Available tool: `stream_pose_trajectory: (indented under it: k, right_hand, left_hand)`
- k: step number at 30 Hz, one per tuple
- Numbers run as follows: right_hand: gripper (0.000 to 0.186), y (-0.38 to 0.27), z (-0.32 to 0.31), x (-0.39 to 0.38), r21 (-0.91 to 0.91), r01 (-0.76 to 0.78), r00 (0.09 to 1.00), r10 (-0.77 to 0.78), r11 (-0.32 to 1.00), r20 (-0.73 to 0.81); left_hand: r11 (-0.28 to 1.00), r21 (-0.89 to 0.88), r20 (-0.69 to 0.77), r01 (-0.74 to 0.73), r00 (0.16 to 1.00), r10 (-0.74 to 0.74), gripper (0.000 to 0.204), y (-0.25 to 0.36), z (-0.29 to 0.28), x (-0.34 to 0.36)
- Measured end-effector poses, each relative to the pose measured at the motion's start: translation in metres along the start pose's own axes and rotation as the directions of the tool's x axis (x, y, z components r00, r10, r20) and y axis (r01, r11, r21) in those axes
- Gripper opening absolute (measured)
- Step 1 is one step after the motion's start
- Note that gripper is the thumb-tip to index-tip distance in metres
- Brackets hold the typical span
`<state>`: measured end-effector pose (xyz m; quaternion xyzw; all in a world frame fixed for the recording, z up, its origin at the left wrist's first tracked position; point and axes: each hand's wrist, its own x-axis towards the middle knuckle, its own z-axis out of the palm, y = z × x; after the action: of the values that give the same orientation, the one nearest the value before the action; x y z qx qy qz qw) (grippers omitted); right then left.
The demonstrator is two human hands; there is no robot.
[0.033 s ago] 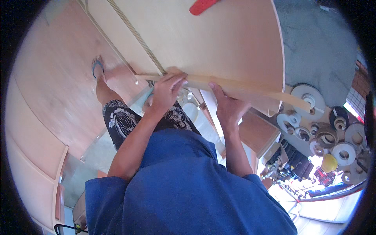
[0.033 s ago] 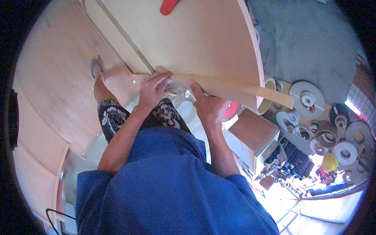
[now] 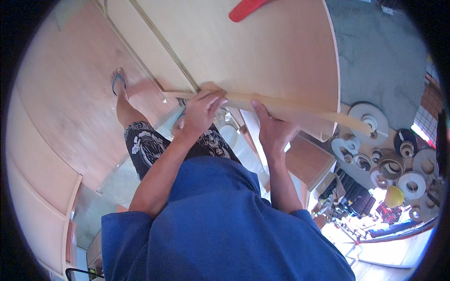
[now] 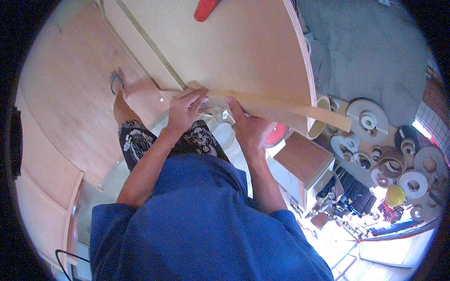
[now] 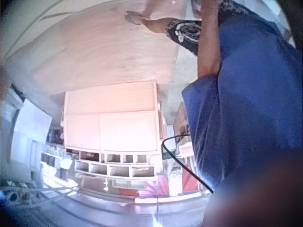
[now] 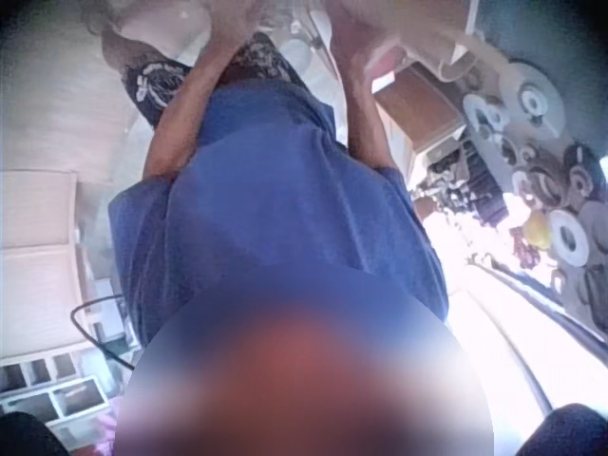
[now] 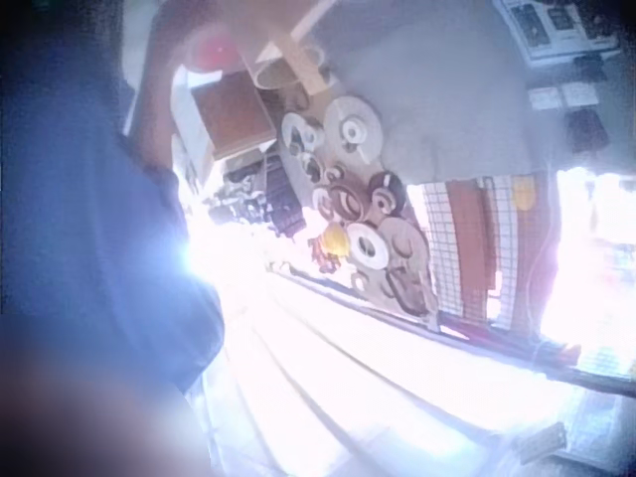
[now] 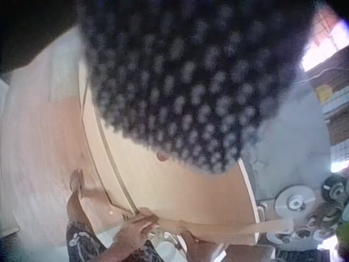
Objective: The person applies thin wooden edge banding to the edges of a large curved plywood panel. They measure, cut, and press the banding into place, using pliers to trim excess and a clamp to hold sections while working.
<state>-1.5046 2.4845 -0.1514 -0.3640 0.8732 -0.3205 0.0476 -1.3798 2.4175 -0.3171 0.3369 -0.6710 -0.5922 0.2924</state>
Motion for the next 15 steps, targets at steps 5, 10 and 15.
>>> stream_pose_trajectory:
  k: [5, 10, 15]
  right_hand:
    - [0.026, -0.001, 0.006, 0.002, 0.029, -0.077, 0.996, 0.076, 0.997, 0.041]
    - [0.024, 0.008, 0.006, 0.002, -0.051, 0.0, 1.0, 0.001, 0.999, 0.021]
    - [0.031, 0.022, -0.005, -0.004, 0.146, -0.126, 0.978, 0.098, 0.981, 0.183]
  left_hand:
    - [0.981, -0.115, 0.015, -0.158, 0.987, 0.161, 0.02, 0.024, -0.001, 0.017]
    - [0.954, -0.105, -0.009, -0.282, 0.959, 0.283, 0.024, 0.05, 0.003, 0.029]
    - [0.957, -0.099, -0.018, -0.273, 0.962, 0.273, 0.025, 0.067, -0.001, 0.027]
